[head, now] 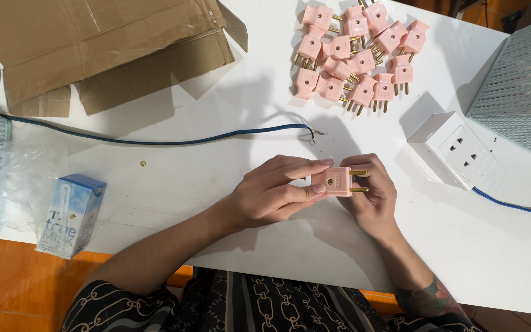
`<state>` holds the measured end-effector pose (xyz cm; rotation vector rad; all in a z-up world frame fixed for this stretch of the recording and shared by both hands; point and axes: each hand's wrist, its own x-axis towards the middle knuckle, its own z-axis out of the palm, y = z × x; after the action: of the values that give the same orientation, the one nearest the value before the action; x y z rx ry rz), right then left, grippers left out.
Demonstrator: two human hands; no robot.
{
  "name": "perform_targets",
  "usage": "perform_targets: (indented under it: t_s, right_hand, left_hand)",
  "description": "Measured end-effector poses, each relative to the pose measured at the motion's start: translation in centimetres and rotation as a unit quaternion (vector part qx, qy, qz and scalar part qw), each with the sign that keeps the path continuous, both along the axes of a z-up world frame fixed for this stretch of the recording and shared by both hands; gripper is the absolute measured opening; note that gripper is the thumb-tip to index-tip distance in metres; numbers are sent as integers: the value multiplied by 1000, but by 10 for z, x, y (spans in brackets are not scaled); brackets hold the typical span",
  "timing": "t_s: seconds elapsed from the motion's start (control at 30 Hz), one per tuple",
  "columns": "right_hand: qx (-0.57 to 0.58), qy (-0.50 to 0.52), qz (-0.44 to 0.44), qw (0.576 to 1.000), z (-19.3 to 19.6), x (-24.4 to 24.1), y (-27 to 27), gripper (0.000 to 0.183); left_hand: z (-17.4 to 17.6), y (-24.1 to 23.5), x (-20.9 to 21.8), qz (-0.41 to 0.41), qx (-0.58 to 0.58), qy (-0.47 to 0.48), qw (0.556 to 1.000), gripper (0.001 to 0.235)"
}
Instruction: The person uses a screwdriver to disassemble an electrical plug, attaches wiring to the internal contact pins, and then fastens the plastic casing back together with a screw.
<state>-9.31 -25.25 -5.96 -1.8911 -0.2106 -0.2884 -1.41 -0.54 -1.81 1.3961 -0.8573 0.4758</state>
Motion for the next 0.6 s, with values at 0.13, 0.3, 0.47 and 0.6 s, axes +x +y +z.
perform_targets:
  t_s: [0.13, 0.3, 0.47, 0.6]
  right_hand:
    - [-3, 8, 7, 1000, -6, -2, -4, 42]
    - [124, 25, 2, 992, -34, -14, -14, 31]
    - [36, 0, 25, 999, -5, 1, -5, 25]
    - [19, 23, 28, 999, -3, -2, -1, 45]
  left_hand:
    - [-6, 1, -1, 0, 14, 0, 1000, 18]
    - [-15, 3, -3, 3, 23, 25, 999, 20]
    - [-8, 5, 2, -2, 23, 26, 999, 20]
    - [-6, 5, -1, -13, 19, 33, 999, 19]
